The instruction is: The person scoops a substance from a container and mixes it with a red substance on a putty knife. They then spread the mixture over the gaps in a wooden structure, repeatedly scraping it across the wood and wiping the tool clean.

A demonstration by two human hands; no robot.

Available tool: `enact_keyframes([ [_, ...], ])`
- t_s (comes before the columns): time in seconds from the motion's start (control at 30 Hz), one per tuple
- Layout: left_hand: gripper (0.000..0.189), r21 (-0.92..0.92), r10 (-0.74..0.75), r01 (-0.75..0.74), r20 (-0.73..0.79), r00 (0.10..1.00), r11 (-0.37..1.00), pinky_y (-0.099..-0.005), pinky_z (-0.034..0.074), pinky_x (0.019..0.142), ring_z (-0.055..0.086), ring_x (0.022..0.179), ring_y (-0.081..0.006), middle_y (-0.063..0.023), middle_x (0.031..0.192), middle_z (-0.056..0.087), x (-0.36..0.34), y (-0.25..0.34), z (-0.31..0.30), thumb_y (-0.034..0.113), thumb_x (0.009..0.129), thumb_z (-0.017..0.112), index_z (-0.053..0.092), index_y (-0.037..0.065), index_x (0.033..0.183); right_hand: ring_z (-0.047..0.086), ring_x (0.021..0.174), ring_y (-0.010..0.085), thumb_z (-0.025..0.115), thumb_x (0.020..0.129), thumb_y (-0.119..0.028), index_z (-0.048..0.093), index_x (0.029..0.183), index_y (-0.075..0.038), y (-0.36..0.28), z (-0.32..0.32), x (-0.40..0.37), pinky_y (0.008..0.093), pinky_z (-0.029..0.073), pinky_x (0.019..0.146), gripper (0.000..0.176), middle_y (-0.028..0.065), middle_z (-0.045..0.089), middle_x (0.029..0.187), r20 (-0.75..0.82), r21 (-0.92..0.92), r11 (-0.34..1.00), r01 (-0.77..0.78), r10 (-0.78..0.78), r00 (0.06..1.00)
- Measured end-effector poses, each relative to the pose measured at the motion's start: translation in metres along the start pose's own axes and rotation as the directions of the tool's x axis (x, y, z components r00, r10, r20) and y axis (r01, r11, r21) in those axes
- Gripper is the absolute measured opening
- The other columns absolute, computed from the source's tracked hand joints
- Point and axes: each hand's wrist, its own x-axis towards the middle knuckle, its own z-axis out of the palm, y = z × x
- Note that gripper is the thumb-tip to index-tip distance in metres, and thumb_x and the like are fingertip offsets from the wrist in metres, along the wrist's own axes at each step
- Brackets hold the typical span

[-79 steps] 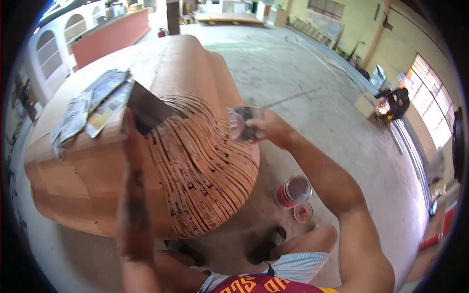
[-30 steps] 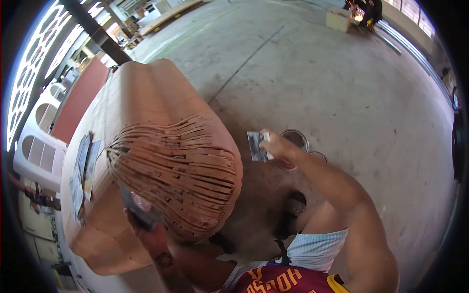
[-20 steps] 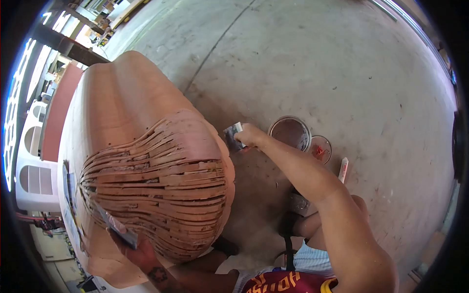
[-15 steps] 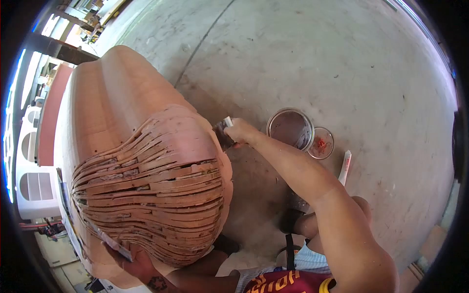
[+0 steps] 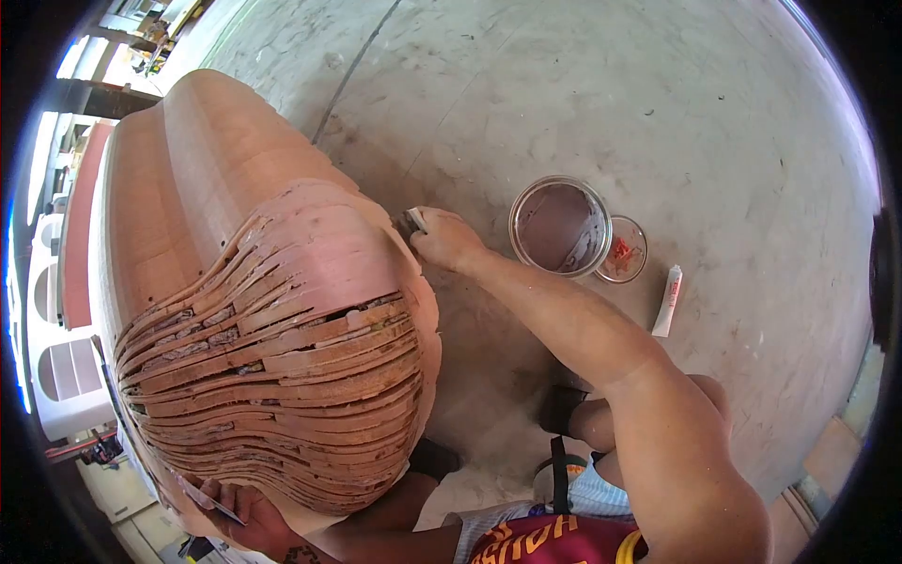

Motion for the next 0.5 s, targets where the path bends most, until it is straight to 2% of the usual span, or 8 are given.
enact_keyframes([
  [0.07,0.044,-0.009,-0.012,0.012,0.014,1.0,1.0,-0.0226,0.042,0.052,0.05,0.071,-0.0128,-0.0071,0.108,0.061,-0.001,0.002,-0.003,0.017,0.109,0.044,0.037,0.004,0.151,0.068,0.103,0.0394,0.056,0.087,-0.018,0.064,0.119,-0.006,-0.006,-0.008,-0.006,0.0485,0.053,0.087,0.036,0.0219,0.07,0.11,0.122,-0.018,0.997,-0.072,0.074,0.99],
  [0.13,0.044,-0.009,-0.029,0.03,0.053,0.998,1.0,-0.0226,0.042,0.052,0.051,0.072,-0.013,-0.0072,0.107,0.06,0.001,0.004,-0.009,0.017,0.109,0.044,0.038,0.004,0.151,0.069,0.09,0.0372,0.057,0.086,-0.017,0.063,0.113,-0.005,-0.001,0.002,-0.008,0.0469,0.054,0.08,0.03,0.0204,0.07,0.099,0.125,-0.046,0.998,-0.044,0.05,0.991],
  [0.17,0.044,-0.007,-0.005,0.005,-0.004,1.0,1.0,-0.0225,0.043,0.05,0.05,0.07,-0.0124,-0.0077,0.106,0.06,0.001,0.002,-0.005,0.018,0.109,0.043,0.038,0.005,0.151,0.07,0.084,0.0362,0.058,0.085,-0.017,0.062,0.109,-0.004,-0.001,0.006,-0.01,0.0462,0.054,0.077,0.028,0.0196,0.07,0.093,0.126,-0.059,0.998,-0.029,0.037,0.991],
  [0.27,0.043,0.035,0.069,-0.064,-0.141,0.988,0.997,-0.0223,0.042,0.045,0.049,0.064,-0.0106,-0.0086,0.102,0.06,-0.001,-0.006,0.004,0.019,0.109,0.042,0.039,0.007,0.151,0.071,0.077,0.0338,0.059,0.085,-0.016,0.063,0.109,-0.004,-0.003,0.014,-0.016,0.0443,0.055,0.071,0.027,0.0184,0.071,0.092,0.115,0.026,0.996,-0.09,0.087,0.99],
  [0.37,0.042,0.122,0.127,-0.104,-0.202,0.971,0.987,-0.0216,0.041,0.044,0.047,0.063,-0.0093,-0.0081,0.101,0.059,-0.001,-0.011,0.009,0.017,0.11,0.041,0.04,0.01,0.151,0.071,0.092,0.036,0.06,0.085,-0.02,0.062,0.104,0.0,-0.005,0.004,-0.013,0.0477,0.054,0.082,0.028,0.0223,0.071,0.101,0.177,0.076,0.984,-0.161,0.146,0.973],
  [0.47,0.042,0.163,0.157,-0.119,-0.25,0.955,0.98,-0.021,0.04,0.044,0.046,0.063,-0.0088,-0.0074,0.1,0.058,-0.001,-0.014,0.015,0.017,0.11,0.04,0.041,0.012,0.151,0.072,0.084,0.0354,0.06,0.086,-0.02,0.061,0.103,0.001,0.002,-0.004,0.002,0.0468,0.055,0.076,0.027,0.0218,0.071,0.098,0.12,-0.012,1.0,-0.016,0.017,0.993],
  [0.5,0.042,0.178,0.161,-0.115,-0.267,0.95,0.977,-0.0209,0.039,0.044,0.046,0.063,-0.0087,-0.0071,0.1,0.058,-0.001,-0.014,0.016,0.017,0.11,0.041,0.041,0.012,0.151,0.072,0.081,0.0348,0.06,0.086,-0.02,0.062,0.103,0.001,0.011,-0.003,0.012,0.0462,0.055,0.074,0.027,0.0214,0.071,0.097,0.125,-0.005,1.0,-0.019,0.02,0.992],
])
